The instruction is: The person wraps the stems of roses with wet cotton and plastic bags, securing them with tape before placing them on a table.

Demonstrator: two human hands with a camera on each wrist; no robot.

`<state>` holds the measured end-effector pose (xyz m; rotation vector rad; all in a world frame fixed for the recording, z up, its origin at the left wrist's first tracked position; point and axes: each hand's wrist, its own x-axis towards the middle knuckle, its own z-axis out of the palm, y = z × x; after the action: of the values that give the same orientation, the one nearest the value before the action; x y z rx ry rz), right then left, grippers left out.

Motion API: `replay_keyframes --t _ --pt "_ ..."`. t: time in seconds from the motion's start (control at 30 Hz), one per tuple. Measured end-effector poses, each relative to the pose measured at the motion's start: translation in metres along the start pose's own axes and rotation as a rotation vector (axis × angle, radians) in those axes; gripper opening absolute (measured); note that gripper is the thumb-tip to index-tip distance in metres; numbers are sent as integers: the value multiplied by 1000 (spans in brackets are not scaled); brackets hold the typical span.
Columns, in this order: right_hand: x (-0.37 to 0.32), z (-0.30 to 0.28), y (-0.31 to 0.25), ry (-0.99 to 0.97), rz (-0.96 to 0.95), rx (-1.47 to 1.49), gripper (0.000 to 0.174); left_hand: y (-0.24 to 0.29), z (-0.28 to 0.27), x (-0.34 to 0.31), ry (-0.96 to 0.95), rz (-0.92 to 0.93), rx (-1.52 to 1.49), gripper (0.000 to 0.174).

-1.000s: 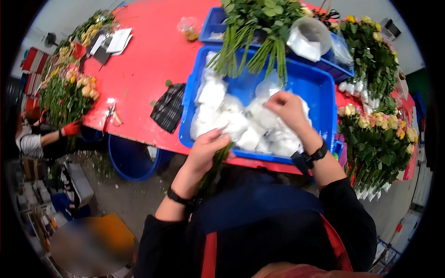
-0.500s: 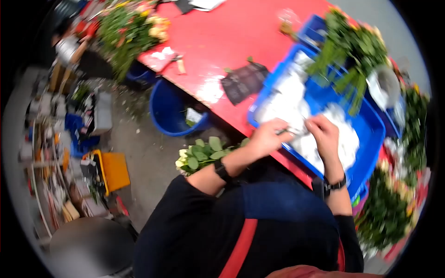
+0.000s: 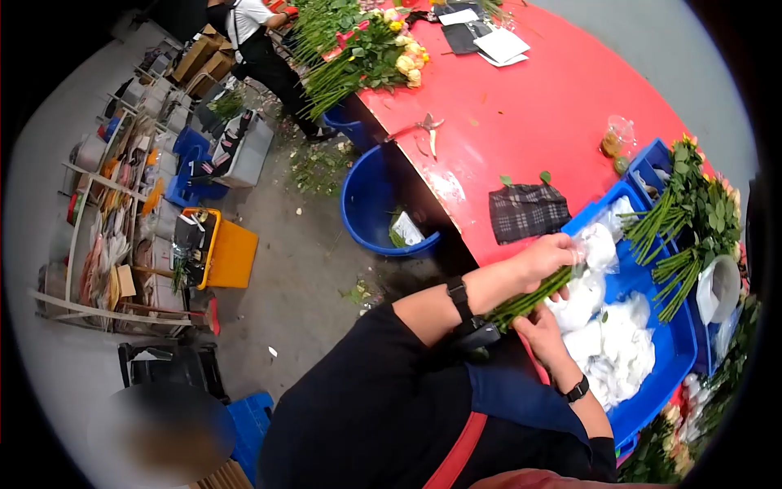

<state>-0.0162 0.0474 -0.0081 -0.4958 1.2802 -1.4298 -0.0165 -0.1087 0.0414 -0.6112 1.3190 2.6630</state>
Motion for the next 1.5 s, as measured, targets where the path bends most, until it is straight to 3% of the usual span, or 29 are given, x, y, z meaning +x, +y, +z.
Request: replay_keyframes --t 0.03,0.1,0.13,0.2,0.27,0.3,0.33,0.43,0.53,0.6,0.67,0.73,0.8,0.83,0.9,0.93,0.97,1.03,1.07,1.13,1.2,1.23,1.27,1.33,1.4,1.47,1.5 --pt "5 3 4 40 30 -178 27 -5 -1 2 27 20 -15 29" --pt "11 7 5 72 24 -129 24 -5 -2 0 114 32 81 29" --pt "13 9 5 92 22 -106 23 -13 -22 10 198 231 480 31" --pt "18 10 7 127 -37 -84 20 -23 -44 8 149 142 586 33" --pt "21 -3 22 126 -54 -168 20 -42 -49 6 -10 285 584 33" --pt "23 -11 28 116 -58 -228 22 -33 -33 -10 -92 257 517 31" --pt "22 -9 25 111 -106 -271 22 -26 -27 -20 -1 443 943 28" --pt "4 8 -17 142 -323 -486 20 -20 -13 -23 -15 218 690 24" --pt "-39 -31 -44 -9 4 -737 29 -24 0 -27 35 197 667 21" --pt "-56 -67 -39 324 -89 -300 39 -30 11 -25 58 239 755 20" --pt "-71 -52 -56 682 -188 61 38 -40 27 -25 9 223 765 20" --pt "-80 -61 -48 579 -114 -27 31 -57 45 -22 -49 241 784 25" --pt "-97 -63 -30 678 -208 -81 16 -73 57 -16 -89 141 862 38" --pt "-108 -70 -18 716 -216 -216 15 -75 68 -20 -111 95 757 44" --pt "-124 -74 7 803 -513 -672 12 -84 86 -25 -224 -27 542 52" --pt "-133 -70 10 831 -509 -1075 10 -92 95 -28 -298 -91 427 54" --pt "-147 -59 5 790 -366 -1020 9 -100 114 -34 -266 -126 546 51" --pt "-172 -60 20 753 -435 -1091 9 -120 147 -42 -155 -134 794 39" --pt "-187 -60 23 718 -397 -1153 6 -142 150 -40 -77 -34 912 31" --pt "-212 -66 42 656 -293 -1079 10 -167 168 -51 -73 87 964 28" --pt "-243 -69 57 619 -323 -742 19 -192 183 -58 -83 234 1135 36" --pt "-268 -72 62 595 -493 -697 29 -201 193 -61 -67 265 1314 35" --pt "-301 -83 66 452 -170 -820 30 -211 201 -64 -80 307 1383 33" --pt "-366 -102 68 644 48 -744 27 -233 208 -70 -169 270 1428 31" --pt "-414 -136 107 1230 85 -840 26 -257 214 -74 -267 186 1474 30" --pt "-454 -167 126 1344 419 -1014 26 -277 228 -80 -363 81 1560 32" --pt "-463 -185 147 1277 301 -785 24 -291 235 -81 -424 67 1587 32"
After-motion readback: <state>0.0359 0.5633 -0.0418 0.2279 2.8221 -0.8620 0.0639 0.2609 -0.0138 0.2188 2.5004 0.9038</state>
